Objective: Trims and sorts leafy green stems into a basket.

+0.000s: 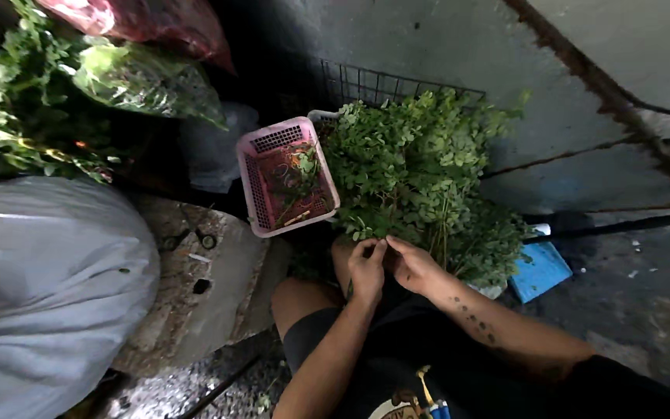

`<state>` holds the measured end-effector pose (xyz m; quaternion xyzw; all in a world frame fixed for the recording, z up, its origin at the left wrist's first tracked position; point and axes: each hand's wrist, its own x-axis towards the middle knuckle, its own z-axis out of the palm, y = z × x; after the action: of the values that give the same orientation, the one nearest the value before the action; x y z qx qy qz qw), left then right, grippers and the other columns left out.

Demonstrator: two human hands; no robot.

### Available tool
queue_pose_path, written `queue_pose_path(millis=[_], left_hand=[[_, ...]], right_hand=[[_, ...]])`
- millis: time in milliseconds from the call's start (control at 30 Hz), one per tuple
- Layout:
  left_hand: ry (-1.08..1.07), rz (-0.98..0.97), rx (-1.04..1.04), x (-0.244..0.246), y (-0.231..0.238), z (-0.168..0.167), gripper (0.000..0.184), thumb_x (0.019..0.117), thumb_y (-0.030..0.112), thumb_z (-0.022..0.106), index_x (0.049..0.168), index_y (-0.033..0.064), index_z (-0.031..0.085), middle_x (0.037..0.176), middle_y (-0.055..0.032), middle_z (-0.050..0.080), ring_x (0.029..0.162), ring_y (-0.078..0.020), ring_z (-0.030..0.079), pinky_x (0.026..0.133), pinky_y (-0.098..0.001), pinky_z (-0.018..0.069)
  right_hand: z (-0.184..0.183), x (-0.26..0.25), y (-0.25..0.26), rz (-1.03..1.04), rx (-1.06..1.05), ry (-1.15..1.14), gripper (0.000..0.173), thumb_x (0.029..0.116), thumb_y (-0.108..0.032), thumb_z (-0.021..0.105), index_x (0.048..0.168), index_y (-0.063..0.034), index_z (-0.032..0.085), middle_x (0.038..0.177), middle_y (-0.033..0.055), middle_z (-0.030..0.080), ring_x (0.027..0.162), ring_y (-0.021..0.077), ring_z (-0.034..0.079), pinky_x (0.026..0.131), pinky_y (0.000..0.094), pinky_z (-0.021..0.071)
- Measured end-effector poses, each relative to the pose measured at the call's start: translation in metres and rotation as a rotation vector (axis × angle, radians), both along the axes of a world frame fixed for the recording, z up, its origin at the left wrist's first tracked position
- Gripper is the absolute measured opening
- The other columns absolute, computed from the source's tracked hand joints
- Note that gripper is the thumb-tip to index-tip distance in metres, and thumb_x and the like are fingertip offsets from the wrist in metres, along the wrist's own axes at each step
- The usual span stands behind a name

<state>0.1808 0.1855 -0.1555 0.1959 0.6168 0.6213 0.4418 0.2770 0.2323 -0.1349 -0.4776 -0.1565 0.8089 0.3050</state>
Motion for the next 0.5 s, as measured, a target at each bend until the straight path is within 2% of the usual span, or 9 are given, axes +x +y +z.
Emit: queue_pose_path(millis=[100, 167, 267, 300, 333, 367, 400, 433, 500], left_hand=[[0.112, -0.061, -0.023, -0.004, 0.007, 0.003, 0.013, 0.0962, 0.014, 0.072, 0.095, 0.0015, 0.071, 0.089, -0.0068, 0.071, 0.083, -0.0125, 0.068, 0.079, -0.03, 0.0581], [0.374, -0.165, 0.0, -0.005, 0.006, 0.003, 0.016, 0.0949, 0.019, 0.074, 0.093, 0.0036, 0.074, 0.091, -0.006, 0.072, 0.088, -0.0115, 0.069, 0.083, -0.0288, 0.058], [0.724, -0.283, 0.265, 0.013, -0.022, 0.009, 0.015, 0.093, 0.02, 0.074, 0.089, 0.0055, 0.077, 0.091, -0.0072, 0.072, 0.093, -0.0166, 0.068, 0.09, -0.0354, 0.0556], [0.712, -0.291, 0.353, 0.019, -0.029, 0.013, 0.012, 0.0917, 0.015, 0.075, 0.088, 0.0043, 0.076, 0.089, -0.0073, 0.072, 0.091, -0.0157, 0.067, 0.09, -0.0352, 0.0552], [0.658, -0.265, 0.38, 0.022, -0.035, 0.016, 0.008, 0.0898, 0.008, 0.073, 0.089, 0.001, 0.075, 0.09, -0.0086, 0.073, 0.09, -0.0136, 0.069, 0.087, -0.0329, 0.0571], [0.584, -0.212, 0.36, 0.017, -0.038, 0.02, 0.008, 0.0888, 0.002, 0.07, 0.093, -0.0034, 0.073, 0.092, -0.0106, 0.073, 0.09, -0.0125, 0.071, 0.086, -0.0314, 0.0602], [0.508, -0.138, 0.319, 0.007, -0.035, 0.024, 0.012, 0.0887, -0.002, 0.067, 0.098, -0.0074, 0.071, 0.095, -0.0121, 0.073, 0.09, -0.0132, 0.071, 0.085, -0.0322, 0.0611], [0.43, -0.059, 0.273, -0.007, -0.028, 0.032, 0.015, 0.0897, -0.003, 0.064, 0.102, -0.0088, 0.068, 0.093, -0.011, 0.073, 0.086, -0.0129, 0.071, 0.082, -0.0324, 0.0617], [0.233, 0.081, 0.139, -0.032, -0.009, 0.053, 0.011, 0.1001, 0.004, 0.057, 0.106, -0.0042, 0.061, 0.081, -0.0056, 0.067, 0.068, -0.0114, 0.066, 0.065, -0.0297, 0.0591]], right_hand=[[0.008, -0.002, 0.006, -0.042, -0.05, -0.036, 0.029, 0.1077, -0.019, 0.052, 0.129, -0.0012, 0.059, 0.111, 0.0123, 0.07, 0.099, 0.0195, 0.069, 0.089, 0.0341, 0.0583], [0.016, -0.006, 0.01, -0.132, -0.105, -0.108, 0.022, 0.1069, -0.016, 0.052, 0.12, -0.0009, 0.062, 0.1, 0.0121, 0.069, 0.088, 0.0188, 0.069, 0.079, 0.0334, 0.0591], [0.03, 0.005, 0.012, -0.164, -0.035, -0.116, 0.024, 0.1098, -0.019, 0.043, 0.118, -0.0016, 0.058, 0.094, 0.0108, 0.066, 0.081, 0.0168, 0.067, 0.07, 0.0326, 0.0588], [0.031, 0.018, 0.011, -0.081, 0.055, -0.075, 0.027, 0.1105, -0.017, 0.041, 0.124, -0.0003, 0.057, 0.101, 0.01, 0.069, 0.087, 0.0143, 0.069, 0.075, 0.0297, 0.0597], [0.036, 0.031, 0.006, 0.047, 0.142, -0.052, 0.033, 0.1119, -0.014, 0.035, 0.135, 0.0011, 0.052, 0.115, 0.0094, 0.068, 0.101, 0.0121, 0.068, 0.085, 0.0275, 0.0582], [0.042, 0.037, 0.0, 0.124, 0.146, -0.068, 0.032, 0.1115, -0.012, 0.034, 0.136, -0.0009, 0.051, 0.117, 0.0069, 0.068, 0.102, 0.0102, 0.068, 0.085, 0.026, 0.058], [0.047, 0.03, 0.0, 0.119, 0.071, -0.094, 0.027, 0.1118, -0.015, 0.035, 0.128, -0.0037, 0.053, 0.106, 0.0039, 0.068, 0.092, 0.0093, 0.068, 0.078, 0.0259, 0.0589], [0.04, 0.025, 0.004, 0.087, -0.028, -0.019, 0.029, 0.1126, -0.021, 0.036, 0.128, -0.0037, 0.052, 0.104, 0.0062, 0.069, 0.091, 0.0134, 0.07, 0.079, 0.0303, 0.0603], [0.022, 0.027, 0.007, 0.099, -0.138, 0.096, 0.034, 0.1121, -0.026, 0.041, 0.135, -0.004, 0.052, 0.115, 0.0094, 0.071, 0.101, 0.0187, 0.072, 0.087, 0.035, 0.0602]])
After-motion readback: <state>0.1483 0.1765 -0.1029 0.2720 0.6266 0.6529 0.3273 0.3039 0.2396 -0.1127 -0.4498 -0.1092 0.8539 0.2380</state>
